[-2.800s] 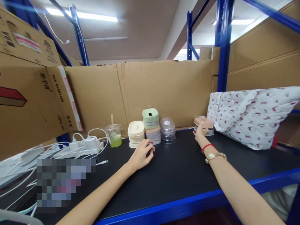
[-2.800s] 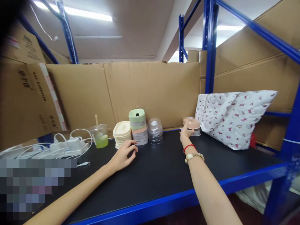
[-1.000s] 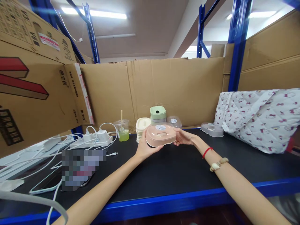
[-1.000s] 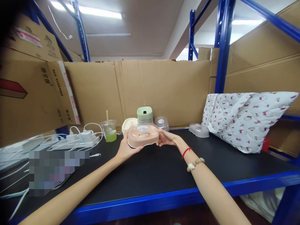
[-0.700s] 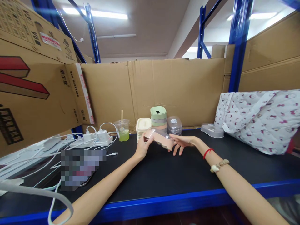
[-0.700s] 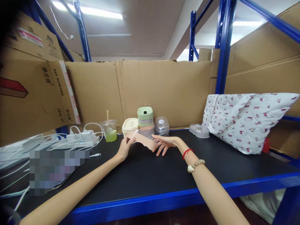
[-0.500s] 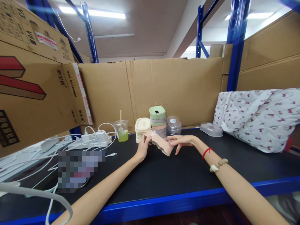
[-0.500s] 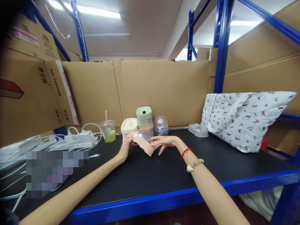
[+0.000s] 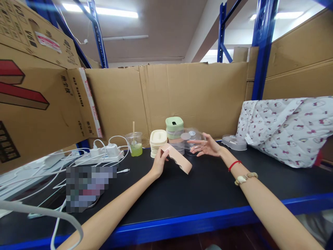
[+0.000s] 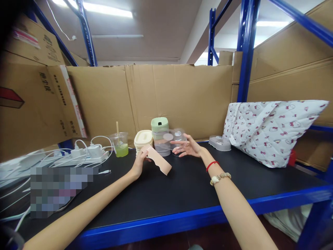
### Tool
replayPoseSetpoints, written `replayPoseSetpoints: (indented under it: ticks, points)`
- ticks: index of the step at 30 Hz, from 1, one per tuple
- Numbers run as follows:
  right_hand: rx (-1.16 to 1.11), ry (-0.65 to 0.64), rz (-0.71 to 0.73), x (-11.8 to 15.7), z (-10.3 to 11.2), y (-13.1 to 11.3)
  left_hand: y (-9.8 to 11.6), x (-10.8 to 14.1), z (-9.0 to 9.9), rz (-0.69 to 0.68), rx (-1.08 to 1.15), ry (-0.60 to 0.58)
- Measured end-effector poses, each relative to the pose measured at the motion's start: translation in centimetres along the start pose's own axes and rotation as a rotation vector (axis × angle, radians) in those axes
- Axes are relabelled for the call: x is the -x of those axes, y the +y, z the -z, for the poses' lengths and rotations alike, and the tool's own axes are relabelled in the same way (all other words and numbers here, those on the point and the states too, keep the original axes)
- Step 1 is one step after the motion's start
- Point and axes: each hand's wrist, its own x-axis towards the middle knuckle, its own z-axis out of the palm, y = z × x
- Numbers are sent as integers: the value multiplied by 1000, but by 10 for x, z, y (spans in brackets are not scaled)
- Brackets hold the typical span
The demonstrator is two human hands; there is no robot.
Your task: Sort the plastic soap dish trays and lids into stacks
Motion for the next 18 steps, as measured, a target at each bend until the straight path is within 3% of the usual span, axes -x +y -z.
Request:
replayPoseSetpoints:
  ticks: [3, 5, 8, 10, 13, 18]
  points:
    - [-128, 243, 225, -2, 1, -2, 0, 0, -2, 4, -44, -16]
    - [-122, 491, 384, -7, 0, -2, -1, 1, -3, 6, -71, -39]
    - [88, 932, 489, -16, -3, 2, -1, 3, -4, 8, -101, -80]
    - [322, 1138, 471, -21, -7, 8, -1, 4, -4, 7, -117, -108]
    - [600, 1231, 397, -23, -13, 16, 0, 5, -3, -8, -134, -151]
    - [714, 1133, 409, -31, -14, 23, 1, 7, -3, -39, -140, -214]
